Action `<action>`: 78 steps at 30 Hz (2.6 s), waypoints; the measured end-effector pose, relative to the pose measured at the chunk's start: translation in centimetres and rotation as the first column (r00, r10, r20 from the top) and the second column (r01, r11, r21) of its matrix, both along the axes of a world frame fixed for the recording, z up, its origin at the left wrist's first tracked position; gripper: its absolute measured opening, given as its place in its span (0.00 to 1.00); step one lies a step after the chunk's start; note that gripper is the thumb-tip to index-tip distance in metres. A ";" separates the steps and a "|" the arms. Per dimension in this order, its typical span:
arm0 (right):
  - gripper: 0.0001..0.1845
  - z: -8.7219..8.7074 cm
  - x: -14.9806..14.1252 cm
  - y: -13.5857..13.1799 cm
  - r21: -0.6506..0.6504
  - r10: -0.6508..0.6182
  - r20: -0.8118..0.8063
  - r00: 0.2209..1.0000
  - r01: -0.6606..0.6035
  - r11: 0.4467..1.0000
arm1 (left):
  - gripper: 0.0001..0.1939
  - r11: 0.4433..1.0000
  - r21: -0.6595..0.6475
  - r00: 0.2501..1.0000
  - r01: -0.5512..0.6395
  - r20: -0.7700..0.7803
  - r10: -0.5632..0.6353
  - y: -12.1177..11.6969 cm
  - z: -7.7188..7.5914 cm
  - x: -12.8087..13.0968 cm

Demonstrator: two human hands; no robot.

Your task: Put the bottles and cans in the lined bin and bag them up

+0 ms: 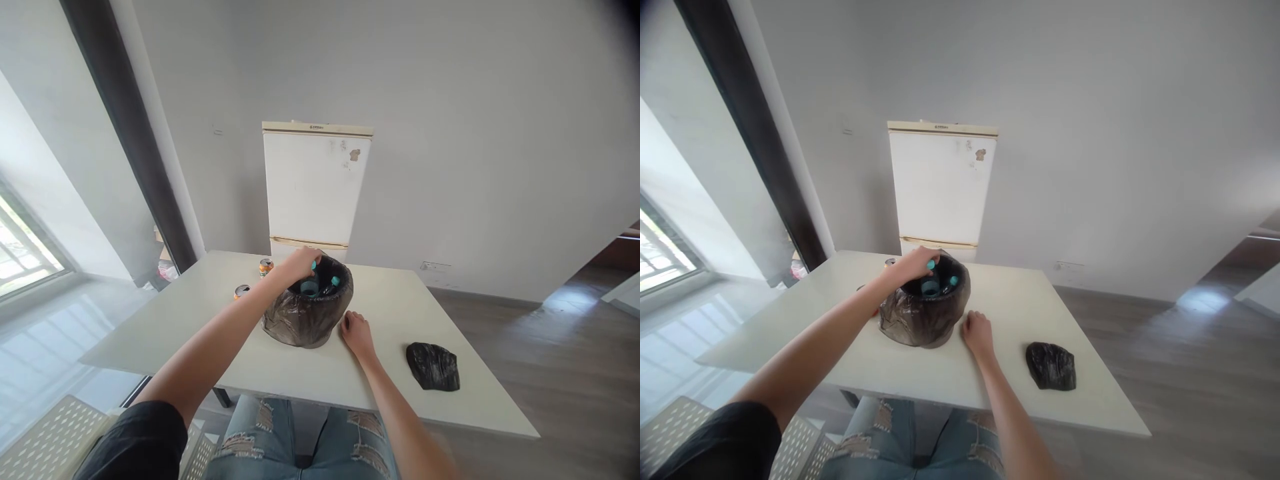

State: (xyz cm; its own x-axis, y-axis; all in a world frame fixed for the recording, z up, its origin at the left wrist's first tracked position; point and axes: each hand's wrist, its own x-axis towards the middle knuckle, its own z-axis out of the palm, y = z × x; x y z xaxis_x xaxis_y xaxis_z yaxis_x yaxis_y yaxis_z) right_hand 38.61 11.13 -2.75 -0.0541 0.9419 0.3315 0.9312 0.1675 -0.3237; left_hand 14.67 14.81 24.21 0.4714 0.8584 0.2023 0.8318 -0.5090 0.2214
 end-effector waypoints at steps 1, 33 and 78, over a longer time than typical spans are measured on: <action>0.08 0.0 0.0 0.0 0.000 0.001 -0.003 1.000 -0.001 1.000 | 0.17 1.000 -0.009 1.000 0.002 -0.008 -0.003 0.4 -0.5 0.2; 0.08 -0.4 0.3 0.1 0.008 0.028 -0.024 0.999 -0.028 1.000 | 0.24 0.698 0.090 0.654 -0.710 0.450 0.608 -2.4 -8.9 -17.3; 0.08 0.2 0.1 -0.1 -0.016 0.009 -0.048 0.999 -0.010 1.000 | 0.24 0.947 -0.194 0.905 -0.255 -0.392 0.163 -3.5 0.7 1.2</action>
